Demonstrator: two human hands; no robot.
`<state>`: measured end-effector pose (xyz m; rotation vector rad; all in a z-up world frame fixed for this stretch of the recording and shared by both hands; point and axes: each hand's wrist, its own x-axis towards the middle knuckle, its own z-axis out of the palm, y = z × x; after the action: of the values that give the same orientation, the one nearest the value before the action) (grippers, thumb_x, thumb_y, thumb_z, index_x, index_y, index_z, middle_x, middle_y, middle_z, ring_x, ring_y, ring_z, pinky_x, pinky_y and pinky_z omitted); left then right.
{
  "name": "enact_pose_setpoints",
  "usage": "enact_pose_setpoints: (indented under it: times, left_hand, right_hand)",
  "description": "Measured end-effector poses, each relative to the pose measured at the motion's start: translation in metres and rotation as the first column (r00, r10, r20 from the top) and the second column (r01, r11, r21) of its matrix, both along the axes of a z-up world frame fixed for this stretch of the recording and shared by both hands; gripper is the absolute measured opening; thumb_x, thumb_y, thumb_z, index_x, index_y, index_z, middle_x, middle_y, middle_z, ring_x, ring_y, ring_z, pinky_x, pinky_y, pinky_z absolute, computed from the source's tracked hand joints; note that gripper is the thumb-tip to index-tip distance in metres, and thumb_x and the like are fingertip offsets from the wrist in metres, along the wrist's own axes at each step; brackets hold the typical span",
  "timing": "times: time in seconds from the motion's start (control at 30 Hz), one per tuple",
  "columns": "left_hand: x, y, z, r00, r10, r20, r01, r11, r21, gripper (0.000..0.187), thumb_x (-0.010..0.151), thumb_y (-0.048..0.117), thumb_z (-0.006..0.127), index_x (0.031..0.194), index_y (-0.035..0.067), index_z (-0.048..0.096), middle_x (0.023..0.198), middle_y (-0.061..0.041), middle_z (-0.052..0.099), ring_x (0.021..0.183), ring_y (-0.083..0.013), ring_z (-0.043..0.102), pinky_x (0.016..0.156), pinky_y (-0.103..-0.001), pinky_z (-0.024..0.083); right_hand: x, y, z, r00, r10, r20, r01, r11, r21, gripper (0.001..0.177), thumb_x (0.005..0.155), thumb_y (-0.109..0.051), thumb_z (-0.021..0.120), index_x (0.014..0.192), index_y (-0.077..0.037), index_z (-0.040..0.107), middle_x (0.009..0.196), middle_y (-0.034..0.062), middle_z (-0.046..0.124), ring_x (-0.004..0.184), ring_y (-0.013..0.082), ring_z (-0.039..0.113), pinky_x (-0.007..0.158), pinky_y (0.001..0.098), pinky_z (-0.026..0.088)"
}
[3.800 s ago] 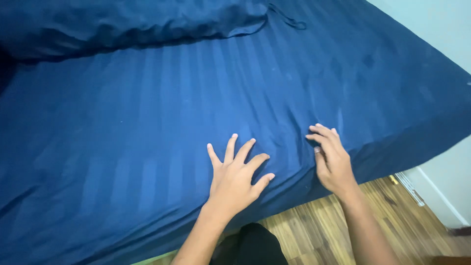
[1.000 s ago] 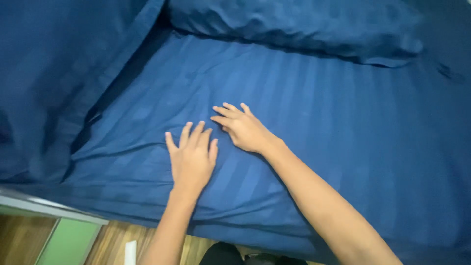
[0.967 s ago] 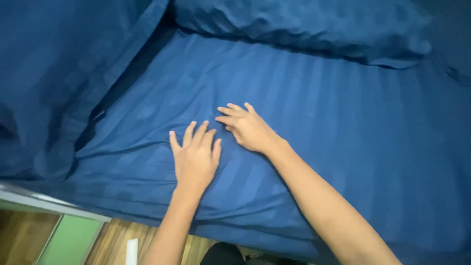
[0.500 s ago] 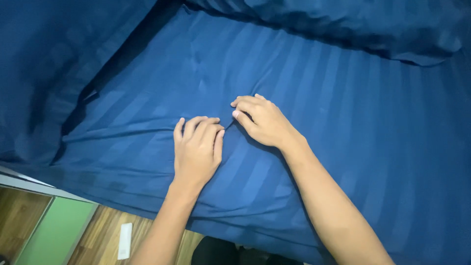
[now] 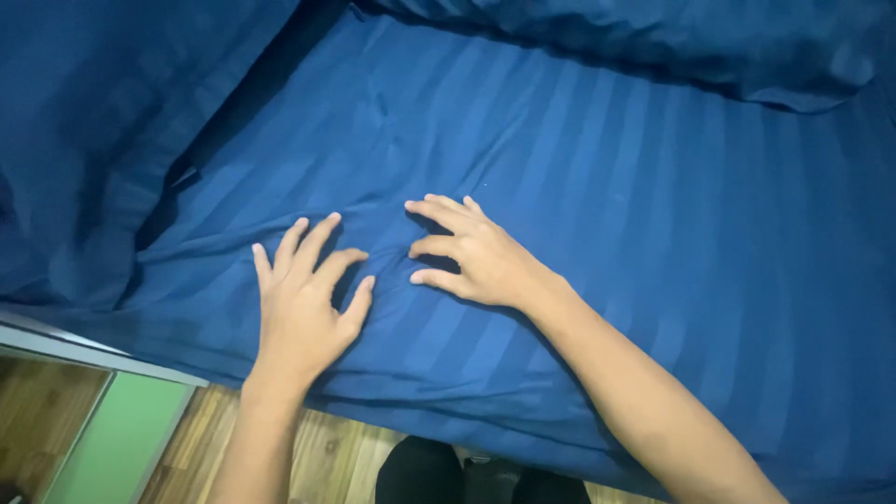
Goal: Making a bed by smoothing the sheets and arranging pillows.
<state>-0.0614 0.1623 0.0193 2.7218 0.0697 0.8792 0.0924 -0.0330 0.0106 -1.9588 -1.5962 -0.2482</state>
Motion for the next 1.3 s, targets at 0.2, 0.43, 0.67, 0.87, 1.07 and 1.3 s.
enact_pose_setpoints:
  times: [0.2,0.43,0.67,0.87,1.07,1.3]
  left_hand:
    - [-0.003,-0.002,-0.013,0.998,0.036,0.051,-0.034,0.999,-0.031,0.009,0.085,0.024,0.076,0.091,0.017,0.078,0.147,-0.013,0.057,0.142,-0.0428,0.044,0.112,-0.075,0.026]
    - [-0.007,-0.007,-0.019,0.998,0.019,0.065,-0.017,0.999,-0.027,0.006,0.089,0.022,0.073,0.090,0.016,0.074,0.136,-0.009,0.061,0.140,-0.0408,0.046,0.113,-0.073,0.028]
    - [-0.021,0.012,-0.011,0.998,-0.049,0.046,0.054,0.992,-0.113,0.017,0.093,0.009,0.063,0.106,0.011,0.072,0.130,-0.009,0.064,0.136,-0.0353,0.054,0.118,-0.065,0.032]
    - [-0.044,0.026,-0.003,0.994,-0.079,0.077,0.086,0.992,-0.091,0.018,0.081,0.019,0.073,0.096,0.009,0.071,0.127,-0.013,0.063,0.135,-0.0397,0.051,0.112,-0.066,0.032]
    - [-0.053,0.023,-0.019,0.986,-0.117,0.115,0.127,0.988,-0.083,0.014,0.083,0.023,0.077,0.086,0.012,0.069,0.122,-0.008,0.066,0.135,-0.0356,0.053,0.114,-0.062,0.031]
    - [-0.062,0.010,-0.049,0.977,-0.085,0.194,0.114,0.982,-0.148,0.014,0.090,0.020,0.076,0.089,0.011,0.065,0.116,-0.004,0.066,0.132,-0.0295,0.059,0.120,-0.059,0.028]
  right_hand:
    - [-0.004,0.001,-0.002,0.998,0.033,-0.048,-0.033,0.999,0.002,0.013,0.097,-0.021,0.067,0.096,-0.008,0.069,0.129,0.0125,0.063,0.133,0.0340,0.057,0.113,0.0612,0.041]
    - [-0.006,0.002,0.006,0.995,0.013,-0.104,-0.018,0.999,-0.044,0.017,0.100,-0.021,0.065,0.095,-0.005,0.062,0.100,0.0098,0.065,0.104,0.0311,0.064,0.107,0.0553,0.045]
    - [-0.020,0.006,0.015,1.000,0.007,-0.031,-0.007,1.000,-0.002,0.024,0.090,-0.026,0.073,0.104,-0.007,0.068,0.103,0.0102,0.066,0.106,0.0307,0.063,0.110,0.0622,0.038]
    - [-0.046,0.026,0.020,0.986,0.161,0.048,-0.161,0.987,0.001,0.038,0.085,-0.035,0.078,0.111,-0.007,0.071,0.122,0.0126,0.063,0.120,0.0324,0.059,0.109,0.0669,0.035]
    - [-0.053,0.028,0.008,0.988,0.154,0.014,-0.153,0.987,-0.045,0.013,0.090,-0.016,0.073,0.102,-0.010,0.072,0.124,0.0077,0.064,0.126,0.0284,0.061,0.115,0.0650,0.037]
    - [-0.059,0.015,0.014,0.987,0.146,-0.070,-0.147,0.989,-0.002,0.018,0.088,-0.013,0.074,0.106,-0.010,0.070,0.133,0.0129,0.060,0.130,0.0317,0.059,0.118,0.0627,0.034]
